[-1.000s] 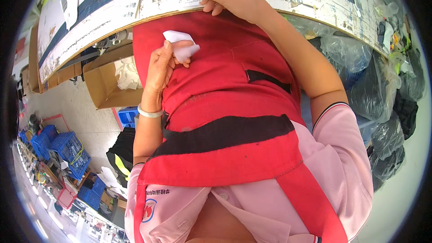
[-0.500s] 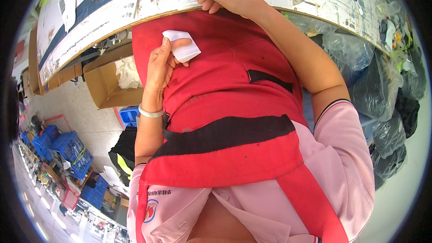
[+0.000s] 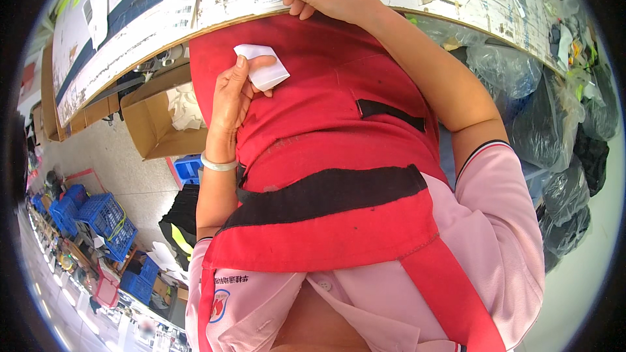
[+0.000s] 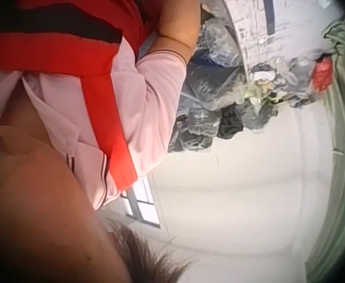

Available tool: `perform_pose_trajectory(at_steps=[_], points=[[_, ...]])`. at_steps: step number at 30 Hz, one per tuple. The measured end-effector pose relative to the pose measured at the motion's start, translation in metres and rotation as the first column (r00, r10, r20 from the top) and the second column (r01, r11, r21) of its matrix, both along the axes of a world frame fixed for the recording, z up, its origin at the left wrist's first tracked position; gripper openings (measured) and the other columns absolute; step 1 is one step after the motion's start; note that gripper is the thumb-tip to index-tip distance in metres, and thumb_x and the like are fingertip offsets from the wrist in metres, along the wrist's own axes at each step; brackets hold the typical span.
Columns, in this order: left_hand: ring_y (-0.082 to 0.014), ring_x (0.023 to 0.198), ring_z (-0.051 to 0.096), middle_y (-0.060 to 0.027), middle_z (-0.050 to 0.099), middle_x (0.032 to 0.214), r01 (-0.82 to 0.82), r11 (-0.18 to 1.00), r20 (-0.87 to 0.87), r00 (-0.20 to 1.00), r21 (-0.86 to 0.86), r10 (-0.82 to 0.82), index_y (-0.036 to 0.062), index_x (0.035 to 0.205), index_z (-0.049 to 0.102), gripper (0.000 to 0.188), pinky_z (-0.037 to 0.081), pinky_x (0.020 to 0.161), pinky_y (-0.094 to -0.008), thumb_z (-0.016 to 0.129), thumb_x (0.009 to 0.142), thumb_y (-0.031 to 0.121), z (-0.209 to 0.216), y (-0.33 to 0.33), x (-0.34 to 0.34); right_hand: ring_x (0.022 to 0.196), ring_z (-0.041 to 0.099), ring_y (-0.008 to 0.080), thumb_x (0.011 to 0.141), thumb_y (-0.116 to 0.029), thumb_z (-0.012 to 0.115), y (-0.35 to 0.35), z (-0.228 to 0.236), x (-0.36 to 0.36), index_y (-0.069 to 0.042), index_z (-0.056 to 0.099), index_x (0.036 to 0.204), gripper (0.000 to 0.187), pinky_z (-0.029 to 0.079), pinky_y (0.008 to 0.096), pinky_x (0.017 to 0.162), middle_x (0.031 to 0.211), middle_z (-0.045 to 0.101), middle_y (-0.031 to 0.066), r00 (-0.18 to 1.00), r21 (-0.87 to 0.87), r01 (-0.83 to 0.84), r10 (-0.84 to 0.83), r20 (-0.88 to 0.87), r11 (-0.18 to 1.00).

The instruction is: The recorder is seen applying labels to various items or pieces of paper on a workbench.

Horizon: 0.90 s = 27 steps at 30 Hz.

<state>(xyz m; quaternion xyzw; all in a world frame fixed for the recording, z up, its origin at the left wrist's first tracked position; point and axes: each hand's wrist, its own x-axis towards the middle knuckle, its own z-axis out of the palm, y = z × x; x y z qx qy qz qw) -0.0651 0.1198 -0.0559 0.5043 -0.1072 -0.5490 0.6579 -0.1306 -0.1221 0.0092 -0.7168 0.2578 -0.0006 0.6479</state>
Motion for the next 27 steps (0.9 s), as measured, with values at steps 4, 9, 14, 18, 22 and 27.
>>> perform_pose_trajectory(at_steps=[4, 9, 14, 18, 22, 27], points=[[-0.0175, 0.077, 0.064, -0.0156, 0.068, 0.095, 0.000, 1.000, 0.000, 1.000, -0.002, 0.000, -0.0080, 0.110, 0.065, 0.054, 0.051, 0.066, -0.0277, 0.048, 0.101, 0.042, 0.001, 0.001, 0.000, 0.055, 0.062, 0.0133, 0.091, -0.011, 0.060, 0.001, -0.001, 0.000, 0.004, 0.061, 0.089, 0.016, 0.051, 0.0242, 0.048, 0.070, 0.063, 0.0073, 1.000, -0.002, -0.002, 0.002, 0.003, 1.000], [-0.0170, 0.077, 0.064, -0.0147, 0.068, 0.094, 0.029, 1.000, 0.020, 0.999, -0.009, -0.029, -0.0081, 0.109, 0.065, 0.053, 0.051, 0.065, -0.0276, 0.048, 0.101, 0.041, -0.003, 0.003, 0.001, 0.055, 0.062, 0.0137, 0.090, -0.010, 0.060, 0.005, 0.003, 0.001, 0.004, 0.061, 0.087, 0.015, 0.051, 0.0248, 0.047, 0.069, 0.063, 0.0082, 1.000, -0.064, 0.001, -0.001, -0.006, 0.998], [-0.0168, 0.078, 0.064, -0.0141, 0.068, 0.092, 0.034, 0.999, 0.023, 0.999, -0.007, -0.034, -0.0083, 0.110, 0.065, 0.051, 0.051, 0.066, -0.0280, 0.048, 0.101, 0.039, -0.001, 0.001, 0.002, 0.055, 0.063, 0.0139, 0.090, -0.009, 0.059, 0.007, 0.005, 0.004, 0.004, 0.061, 0.086, 0.014, 0.051, 0.0253, 0.047, 0.068, 0.063, 0.0092, 1.000, -0.136, 0.002, -0.004, -0.018, 0.991], [-0.0166, 0.078, 0.064, -0.0141, 0.068, 0.092, 0.007, 1.000, 0.008, 1.000, -0.012, -0.007, -0.0080, 0.109, 0.066, 0.050, 0.051, 0.066, -0.0279, 0.048, 0.101, 0.039, 0.001, -0.003, 0.001, 0.054, 0.061, 0.0130, 0.092, -0.010, 0.059, 0.001, 0.003, 0.001, 0.003, 0.061, 0.089, 0.014, 0.051, 0.0248, 0.047, 0.069, 0.063, 0.0079, 1.000, -0.091, -0.006, 0.006, 0.007, 0.996], [-0.0154, 0.075, 0.063, -0.0125, 0.069, 0.093, 0.013, 0.999, 0.010, 1.000, 0.032, -0.013, -0.0062, 0.110, 0.066, 0.035, 0.051, 0.065, -0.0267, 0.053, 0.100, 0.024, -0.003, -0.002, 0.000, 0.054, 0.059, 0.0111, 0.093, -0.012, 0.059, -0.037, -0.016, -0.015, 0.001, 0.061, 0.092, 0.013, 0.049, 0.0231, 0.047, 0.071, 0.063, 0.0059, 0.841, -0.103, -0.100, 0.139, 0.522, 0.990], [-0.0126, 0.073, 0.062, -0.0085, 0.069, 0.094, -0.015, 0.994, 0.059, 0.998, 0.105, 0.009, -0.0026, 0.113, 0.067, 0.022, 0.052, 0.062, -0.0249, 0.058, 0.094, 0.007, -0.008, 0.004, -0.001, 0.053, 0.057, 0.0086, 0.093, -0.013, 0.060, -0.127, -0.008, -0.015, -0.002, 0.063, 0.091, 0.011, 0.048, 0.0212, 0.048, 0.068, 0.063, 0.0038, 0.945, -0.149, 0.316, -0.295, 0.144, 0.937]])
